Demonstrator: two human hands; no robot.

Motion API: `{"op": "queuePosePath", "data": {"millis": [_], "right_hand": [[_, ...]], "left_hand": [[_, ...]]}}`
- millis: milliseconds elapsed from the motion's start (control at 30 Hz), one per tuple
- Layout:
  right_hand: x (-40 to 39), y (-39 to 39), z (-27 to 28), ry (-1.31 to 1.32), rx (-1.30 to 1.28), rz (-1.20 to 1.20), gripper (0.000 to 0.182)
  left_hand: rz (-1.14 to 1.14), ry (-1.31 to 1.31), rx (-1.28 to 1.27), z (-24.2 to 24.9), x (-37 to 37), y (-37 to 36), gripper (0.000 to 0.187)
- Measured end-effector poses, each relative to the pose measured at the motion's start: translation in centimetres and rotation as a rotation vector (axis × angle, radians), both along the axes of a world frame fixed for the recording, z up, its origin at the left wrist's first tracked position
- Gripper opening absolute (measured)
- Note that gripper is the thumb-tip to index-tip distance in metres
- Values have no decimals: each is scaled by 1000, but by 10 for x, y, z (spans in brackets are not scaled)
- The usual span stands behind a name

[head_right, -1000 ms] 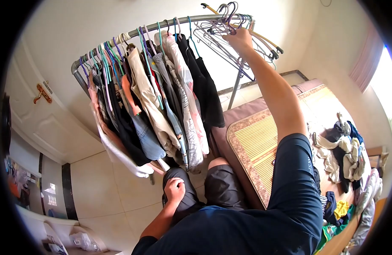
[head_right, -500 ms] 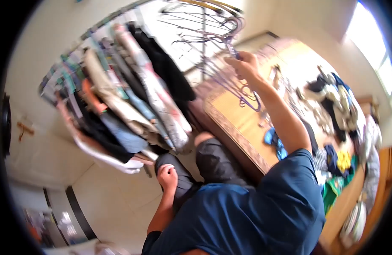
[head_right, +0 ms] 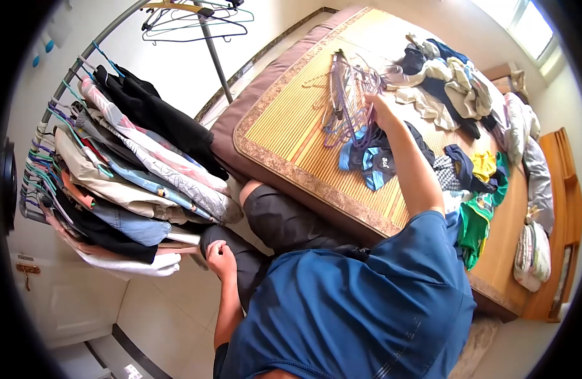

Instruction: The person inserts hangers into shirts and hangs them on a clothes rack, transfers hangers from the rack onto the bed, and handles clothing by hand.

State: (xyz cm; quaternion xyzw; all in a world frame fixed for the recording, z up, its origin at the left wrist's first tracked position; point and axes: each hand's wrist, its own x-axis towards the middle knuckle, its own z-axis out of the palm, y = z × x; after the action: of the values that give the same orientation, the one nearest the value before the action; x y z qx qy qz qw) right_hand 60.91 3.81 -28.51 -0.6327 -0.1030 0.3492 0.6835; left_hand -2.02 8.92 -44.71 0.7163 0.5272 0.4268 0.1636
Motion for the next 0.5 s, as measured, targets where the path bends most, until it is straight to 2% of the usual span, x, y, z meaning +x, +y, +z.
{"op": "queuePosePath", "data": {"millis": [33, 200, 267, 300, 333, 367, 400, 433, 500], "right_hand": [[15, -6, -18, -4, -68, 24, 12], [11, -24, -40, -78, -10, -62, 6], [-13, -24, -23, -138, -42, -192, 10], [-14, -31, -21, -183, -38, -171, 13], [-17, -33, -17, -310, -96, -251, 21], [-20, -32, -23, -437, 9, -362, 37], [-11, -31, -29, -741, -211, -517, 53], [-14, -31, -23, -920, -323, -540, 55], [-20, -22, -12, -951, -43, -449, 48]], "left_hand": [[-1, 12, 9, 2, 1, -1, 13], [8, 22, -1, 2, 2, -5, 11], [0, 25, 8, 9, 4, -5, 11], [7, 40, 18, 8, 3, -4, 11], [16, 32, 26, 7, 4, -4, 11], [20, 22, 32, 7, 4, -4, 11], [16, 19, 55, 9, 5, -5, 11], [22, 28, 56, 8, 4, -5, 12], [33, 14, 57, 6, 3, -4, 11]]}}
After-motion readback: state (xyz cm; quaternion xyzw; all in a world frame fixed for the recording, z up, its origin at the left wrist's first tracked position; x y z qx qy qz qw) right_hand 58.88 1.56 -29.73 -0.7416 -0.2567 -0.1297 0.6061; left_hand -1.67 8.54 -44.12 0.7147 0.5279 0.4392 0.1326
